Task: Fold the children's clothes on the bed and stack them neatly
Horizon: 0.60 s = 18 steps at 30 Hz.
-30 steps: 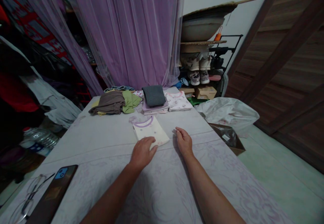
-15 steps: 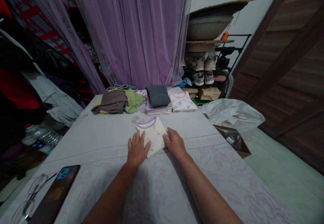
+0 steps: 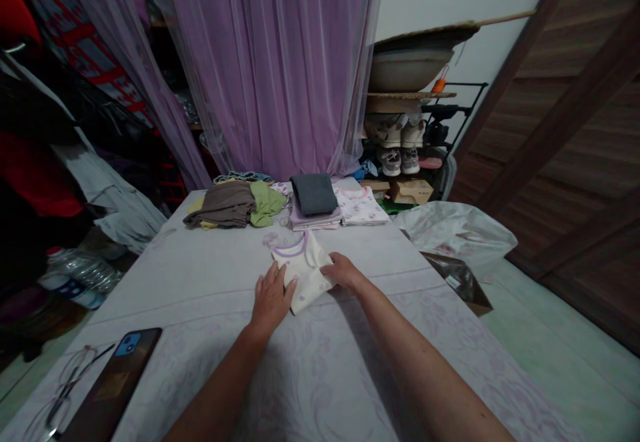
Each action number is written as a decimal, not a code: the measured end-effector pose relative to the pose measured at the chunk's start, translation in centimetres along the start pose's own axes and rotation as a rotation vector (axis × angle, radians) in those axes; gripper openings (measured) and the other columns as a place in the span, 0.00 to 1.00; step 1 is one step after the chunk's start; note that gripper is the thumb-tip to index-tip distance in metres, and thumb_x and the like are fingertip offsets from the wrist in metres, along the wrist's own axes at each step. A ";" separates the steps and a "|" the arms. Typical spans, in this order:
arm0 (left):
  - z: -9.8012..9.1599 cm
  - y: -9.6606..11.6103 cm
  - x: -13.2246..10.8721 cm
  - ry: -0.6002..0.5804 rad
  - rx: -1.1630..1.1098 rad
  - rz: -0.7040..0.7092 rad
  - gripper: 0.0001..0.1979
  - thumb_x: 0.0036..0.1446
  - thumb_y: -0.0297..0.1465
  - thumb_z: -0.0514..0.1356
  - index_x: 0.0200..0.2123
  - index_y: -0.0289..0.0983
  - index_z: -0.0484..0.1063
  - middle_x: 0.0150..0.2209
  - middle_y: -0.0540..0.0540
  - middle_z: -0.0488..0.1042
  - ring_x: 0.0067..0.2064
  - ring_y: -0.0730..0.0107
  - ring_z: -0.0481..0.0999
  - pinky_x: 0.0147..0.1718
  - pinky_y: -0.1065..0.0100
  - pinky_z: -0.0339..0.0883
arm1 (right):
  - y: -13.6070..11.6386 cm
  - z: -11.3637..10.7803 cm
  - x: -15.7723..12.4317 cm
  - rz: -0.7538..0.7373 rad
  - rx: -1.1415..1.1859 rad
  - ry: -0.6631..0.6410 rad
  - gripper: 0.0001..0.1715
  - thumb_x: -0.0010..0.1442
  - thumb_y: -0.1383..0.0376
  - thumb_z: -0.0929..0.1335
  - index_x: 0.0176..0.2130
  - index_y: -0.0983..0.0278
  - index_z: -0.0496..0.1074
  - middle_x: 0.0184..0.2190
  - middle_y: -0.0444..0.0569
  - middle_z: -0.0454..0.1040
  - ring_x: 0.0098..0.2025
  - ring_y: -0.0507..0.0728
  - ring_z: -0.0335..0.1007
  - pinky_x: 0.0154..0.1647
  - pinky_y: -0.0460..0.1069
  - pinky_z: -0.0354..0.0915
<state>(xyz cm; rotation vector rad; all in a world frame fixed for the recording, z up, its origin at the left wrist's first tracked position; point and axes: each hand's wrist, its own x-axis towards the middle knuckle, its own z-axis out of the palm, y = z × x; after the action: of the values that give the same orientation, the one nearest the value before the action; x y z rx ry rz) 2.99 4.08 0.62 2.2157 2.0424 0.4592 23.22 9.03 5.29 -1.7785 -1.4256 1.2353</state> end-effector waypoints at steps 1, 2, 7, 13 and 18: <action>-0.1 -0.7 0.3 0.021 -0.013 0.021 0.26 0.66 0.40 0.45 0.62 0.35 0.62 0.66 0.36 0.59 0.67 0.60 0.58 0.64 0.54 0.53 | -0.1 -1.0 -0.2 -0.019 -0.015 0.029 0.17 0.47 0.70 0.68 0.40 0.66 0.73 0.32 0.48 0.78 0.29 0.55 0.73 0.27 0.46 0.65; -0.1 -1.4 0.6 0.046 -0.020 0.036 0.26 0.66 0.39 0.45 0.62 0.34 0.63 0.66 0.36 0.60 0.67 0.61 0.59 0.63 0.57 0.54 | -0.2 -2.4 -0.4 -0.044 -0.037 0.060 0.17 0.46 0.70 0.67 0.39 0.65 0.73 0.32 0.47 0.78 0.31 0.55 0.73 0.28 0.45 0.65; -0.5 -4.1 1.9 0.101 0.055 0.032 0.25 0.65 0.37 0.46 0.58 0.32 0.67 0.63 0.35 0.64 0.64 0.58 0.63 0.62 0.58 0.56 | -1.1 -11.7 -0.8 -0.187 -0.237 0.254 0.15 0.47 0.68 0.67 0.38 0.64 0.74 0.27 0.45 0.76 0.28 0.54 0.71 0.26 0.44 0.61; -0.2 -3.7 1.8 0.017 0.179 0.042 0.24 0.64 0.38 0.49 0.60 0.37 0.67 0.64 0.38 0.64 0.66 0.54 0.60 0.64 0.49 0.52 | -4.4 -18.6 2.5 -0.188 -0.431 0.441 0.15 0.46 0.70 0.68 0.38 0.66 0.75 0.25 0.46 0.74 0.26 0.53 0.68 0.24 0.43 0.59; 1.0 -4.5 1.8 0.079 0.174 0.072 0.24 0.64 0.38 0.49 0.59 0.36 0.69 0.62 0.38 0.67 0.64 0.53 0.64 0.63 0.48 0.54 | -8.5 -21.3 7.2 -0.231 -0.309 0.468 0.20 0.45 0.71 0.69 0.42 0.66 0.74 0.28 0.45 0.74 0.26 0.52 0.68 0.24 0.43 0.61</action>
<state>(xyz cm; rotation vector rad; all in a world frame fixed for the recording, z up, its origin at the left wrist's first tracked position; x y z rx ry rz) -1.00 6.44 -1.22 2.4134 2.1222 0.3950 38.50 21.06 19.36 -1.8724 -1.5351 0.4557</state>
